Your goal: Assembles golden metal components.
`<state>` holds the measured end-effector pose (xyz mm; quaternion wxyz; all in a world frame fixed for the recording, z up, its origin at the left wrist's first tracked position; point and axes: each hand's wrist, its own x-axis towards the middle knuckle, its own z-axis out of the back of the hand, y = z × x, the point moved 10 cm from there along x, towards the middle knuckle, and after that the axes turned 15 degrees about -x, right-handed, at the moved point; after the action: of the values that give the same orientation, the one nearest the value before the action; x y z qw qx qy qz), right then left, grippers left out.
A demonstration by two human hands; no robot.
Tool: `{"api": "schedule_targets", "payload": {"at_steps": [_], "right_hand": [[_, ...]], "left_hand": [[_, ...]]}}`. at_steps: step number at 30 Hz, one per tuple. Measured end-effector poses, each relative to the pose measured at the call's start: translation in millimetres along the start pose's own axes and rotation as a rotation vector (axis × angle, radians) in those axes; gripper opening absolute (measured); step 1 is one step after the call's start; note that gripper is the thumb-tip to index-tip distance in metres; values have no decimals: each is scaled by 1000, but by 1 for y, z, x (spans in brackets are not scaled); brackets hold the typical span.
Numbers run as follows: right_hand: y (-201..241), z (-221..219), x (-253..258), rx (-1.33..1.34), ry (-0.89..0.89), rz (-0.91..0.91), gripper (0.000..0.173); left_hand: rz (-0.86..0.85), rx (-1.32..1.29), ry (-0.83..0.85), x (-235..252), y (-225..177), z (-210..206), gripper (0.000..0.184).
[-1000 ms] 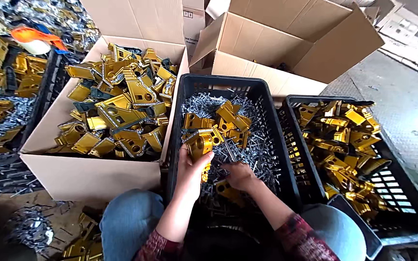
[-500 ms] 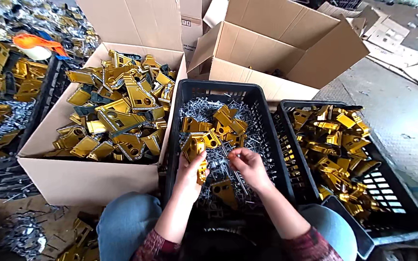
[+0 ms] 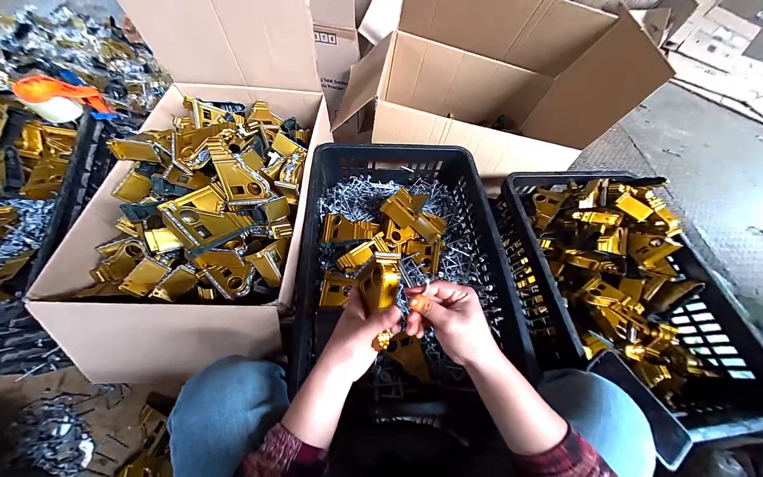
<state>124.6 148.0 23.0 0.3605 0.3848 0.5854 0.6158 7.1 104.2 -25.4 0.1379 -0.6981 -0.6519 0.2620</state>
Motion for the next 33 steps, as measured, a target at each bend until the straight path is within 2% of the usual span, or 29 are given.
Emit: {"api": "schedule_targets", "payload": {"at_steps": [1,3,6,8,11,15,18,21,24,27,29,31,33], "right_hand": [[-1,1,0,-77,-28,49,9],[10,2,-6,-352,-119,276,13],[37,-3,-25,-708,-301,696,24],[44,-3,-30,-795,-392,801,23],[40,8,-20,-711,-393,689,23],[27,9,-11,-494,-312,527,15],[24,8,-15,-454,-362,547,13],[27,5,-14,-471,-340,567,14],[32,7,-8,-447,-200,520,13],[20,14,1,-285,-124,298,4],[12,13,1,-245,-110,231,4],[12,9,-2,-348,-129,306,8],[25,5,-9,-520,-198,484,12]], "left_hand": [[0,35,25,0,1,-5,98],[15,123,31,-2,4,-7,101],[12,206,73,-4,3,-10,90],[22,219,109,-6,3,-13,88],[70,143,84,-8,9,-11,94],[118,4,51,-7,20,-8,87],[89,46,105,-7,22,-14,96],[27,78,33,-6,20,-8,97],[20,12,-34,-5,15,-1,86],[76,-135,-23,-5,16,-2,72],[89,-175,-3,-4,19,-3,71],[49,-94,13,-4,17,-4,80],[22,34,11,-4,15,-4,91]]}}
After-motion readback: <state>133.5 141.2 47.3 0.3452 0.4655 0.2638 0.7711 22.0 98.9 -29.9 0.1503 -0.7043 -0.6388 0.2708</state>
